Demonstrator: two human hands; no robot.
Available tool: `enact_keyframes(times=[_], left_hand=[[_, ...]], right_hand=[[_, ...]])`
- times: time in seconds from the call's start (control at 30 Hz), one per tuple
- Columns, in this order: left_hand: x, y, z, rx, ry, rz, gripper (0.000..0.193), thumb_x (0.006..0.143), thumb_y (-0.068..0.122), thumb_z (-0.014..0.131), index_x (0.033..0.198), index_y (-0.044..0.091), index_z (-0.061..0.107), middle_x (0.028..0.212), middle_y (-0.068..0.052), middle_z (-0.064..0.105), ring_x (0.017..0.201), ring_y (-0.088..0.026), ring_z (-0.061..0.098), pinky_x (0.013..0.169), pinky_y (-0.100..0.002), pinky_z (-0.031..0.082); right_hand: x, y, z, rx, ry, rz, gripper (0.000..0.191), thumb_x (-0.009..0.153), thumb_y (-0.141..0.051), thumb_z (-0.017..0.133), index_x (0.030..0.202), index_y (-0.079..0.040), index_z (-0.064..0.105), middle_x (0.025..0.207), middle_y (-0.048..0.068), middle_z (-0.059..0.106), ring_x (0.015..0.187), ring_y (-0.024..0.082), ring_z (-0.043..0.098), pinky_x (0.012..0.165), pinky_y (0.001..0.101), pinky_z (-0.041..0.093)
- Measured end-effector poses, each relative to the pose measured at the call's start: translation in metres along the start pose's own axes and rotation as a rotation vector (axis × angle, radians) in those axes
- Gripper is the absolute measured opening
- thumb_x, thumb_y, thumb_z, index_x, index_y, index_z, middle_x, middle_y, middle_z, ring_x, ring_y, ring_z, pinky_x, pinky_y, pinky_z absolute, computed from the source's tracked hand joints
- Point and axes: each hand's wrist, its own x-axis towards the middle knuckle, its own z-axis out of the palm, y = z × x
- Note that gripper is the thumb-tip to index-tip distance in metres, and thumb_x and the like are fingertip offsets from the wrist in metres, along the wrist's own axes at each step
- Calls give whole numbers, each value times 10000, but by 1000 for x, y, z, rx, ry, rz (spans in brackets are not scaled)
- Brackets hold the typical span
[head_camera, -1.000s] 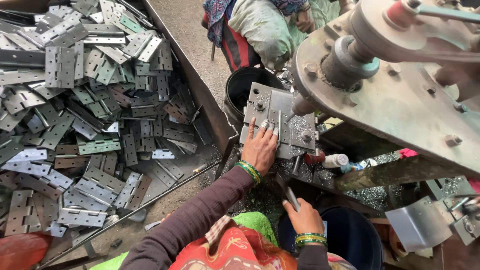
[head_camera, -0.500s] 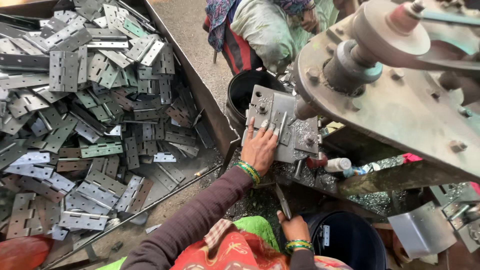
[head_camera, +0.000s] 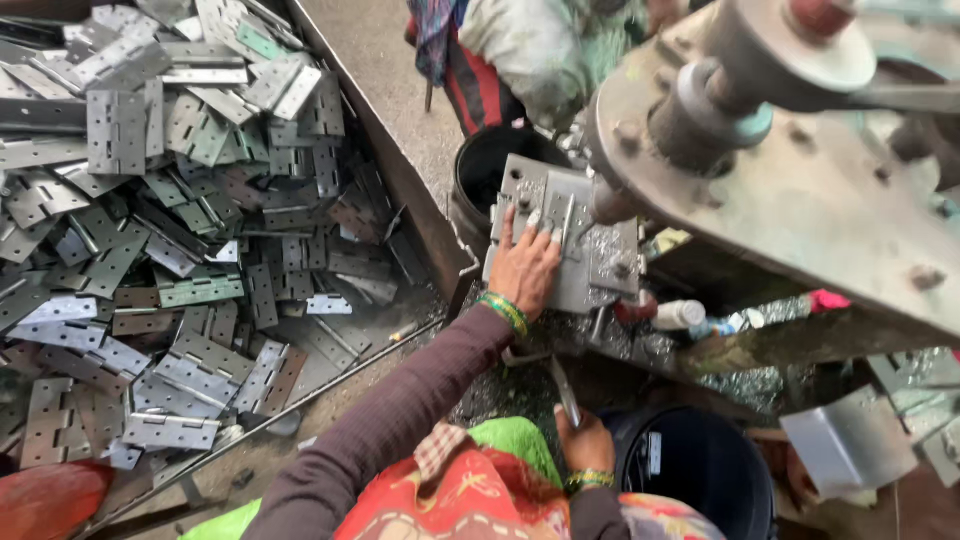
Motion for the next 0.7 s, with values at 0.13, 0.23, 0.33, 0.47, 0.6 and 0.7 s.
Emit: enact_keyframes(times=[0.13, 0.23, 0.33, 0.47, 0.6, 0.7], left_hand=[[7, 1, 6, 60, -24, -7, 249, 913, 114, 539, 1123, 59, 660, 1143, -98, 653, 1346, -292, 515, 1249, -634, -32], [18, 5, 8, 106, -16, -33, 254, 879, 92, 538, 1099, 70, 664, 1134, -91, 660, 1331, -274, 524, 1241, -629, -26], [20, 4, 8, 53, -117, -49, 208, 942, 92, 522, 1094, 73, 662, 1133, -99, 658, 1351, -285, 517, 1258, -631, -20], [16, -1, 6, 34, -46, -17, 235, 932, 102, 530, 1124, 66, 660, 1148, -112, 657, 1341, -296, 525, 1255, -626, -1], [9, 5, 4, 229, 140, 13, 338, 794, 115, 554, 1109, 88, 672, 1228, -129, 665, 1282, -278, 545, 1216, -610, 10], [5, 11, 4, 142, -159, 24, 211, 945, 128, 569, 1113, 49, 670, 1196, -154, 669, 1364, -320, 523, 1244, -632, -16]], right_hand=[[3, -5, -41, -163, -153, 41, 519, 870, -622, 634, 911, -121, 764, 851, 238, 751, 895, 454, 721, 764, 519, 557], [-2, -23, -73, -206, -116, -4, 517, 861, -626, 625, 920, -126, 745, 866, 226, 761, 913, 461, 718, 777, 532, 550], [-10, -36, -74, -223, -109, 35, 525, 856, -637, 620, 935, -134, 745, 893, 227, 762, 936, 468, 716, 800, 532, 551], [-16, -36, -47, -300, -36, 124, 617, 872, -690, 641, 925, -86, 753, 926, 271, 731, 965, 482, 695, 830, 522, 552], [-9, -31, -55, -136, -202, 102, 602, 845, -656, 644, 908, -67, 755, 877, 253, 756, 950, 478, 702, 821, 510, 560], [-7, -41, -86, -108, -166, -35, 523, 831, -610, 616, 910, -105, 726, 861, 228, 754, 913, 461, 722, 784, 521, 552]])
